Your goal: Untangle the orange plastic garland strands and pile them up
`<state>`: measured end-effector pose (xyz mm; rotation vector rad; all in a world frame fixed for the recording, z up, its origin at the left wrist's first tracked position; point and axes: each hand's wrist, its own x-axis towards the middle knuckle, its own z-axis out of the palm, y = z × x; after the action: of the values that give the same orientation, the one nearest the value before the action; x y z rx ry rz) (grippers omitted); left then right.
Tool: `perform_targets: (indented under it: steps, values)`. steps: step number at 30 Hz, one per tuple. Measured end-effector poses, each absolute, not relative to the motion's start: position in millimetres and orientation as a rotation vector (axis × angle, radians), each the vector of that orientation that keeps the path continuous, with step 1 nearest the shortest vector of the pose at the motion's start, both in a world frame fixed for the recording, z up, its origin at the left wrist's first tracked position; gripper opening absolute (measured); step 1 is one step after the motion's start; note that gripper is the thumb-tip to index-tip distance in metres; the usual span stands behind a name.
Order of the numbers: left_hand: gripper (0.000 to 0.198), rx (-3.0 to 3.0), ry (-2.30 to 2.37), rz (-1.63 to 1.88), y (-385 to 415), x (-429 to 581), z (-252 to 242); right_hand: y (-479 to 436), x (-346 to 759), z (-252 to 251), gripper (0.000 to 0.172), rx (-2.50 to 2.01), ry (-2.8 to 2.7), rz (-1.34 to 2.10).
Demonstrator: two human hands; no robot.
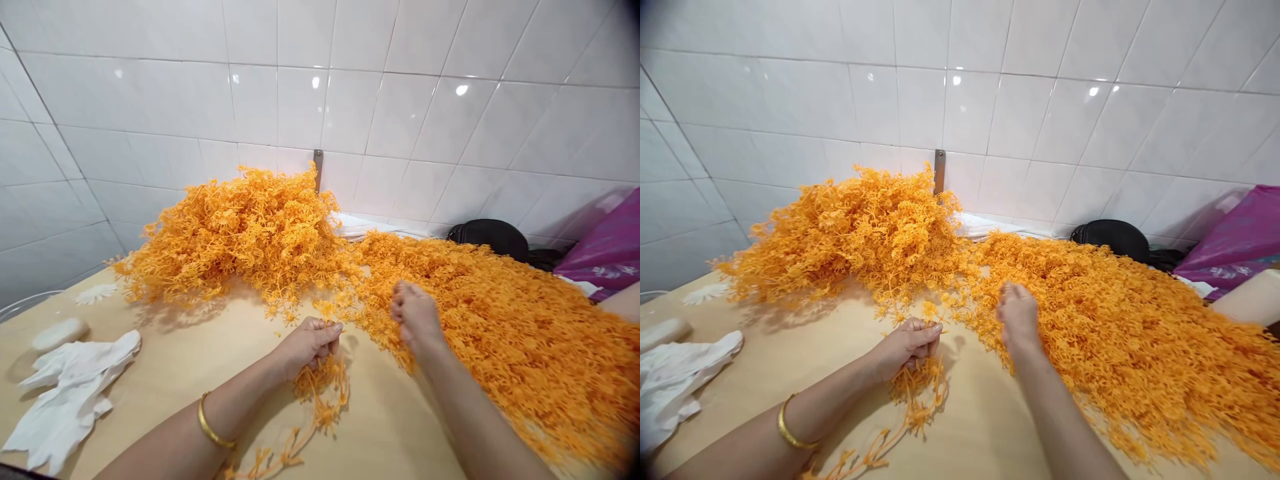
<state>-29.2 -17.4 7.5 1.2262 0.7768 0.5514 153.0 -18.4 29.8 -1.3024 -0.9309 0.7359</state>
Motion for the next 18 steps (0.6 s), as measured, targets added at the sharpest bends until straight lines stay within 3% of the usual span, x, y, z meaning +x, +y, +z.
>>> perform_targets:
  steps: [5,11,15,18]
  values:
    - [0.047,1.271,0.81,0.55,-18.1,-28.4,7.2,-28.2,207.3,45.9,0.017,-1.789,-1.235,0.134]
    - [0.043,1.279,0.778,0.572,-18.9,-27.9,10.9,-44.5,206.4,33.3,0.029,-2.162,-1.513,-0.611]
    - [0.043,1.306,0.762,0.513,-18.9,-30.0,12.5,-43.9,194.6,38.1,0.025,-2.128,-1.61,-0.612]
    - [0.044,1.315,0.718,0.444,-17.4,-32.0,11.8,-39.1,181.1,46.9,0.027,-1.872,-1.67,-0.273]
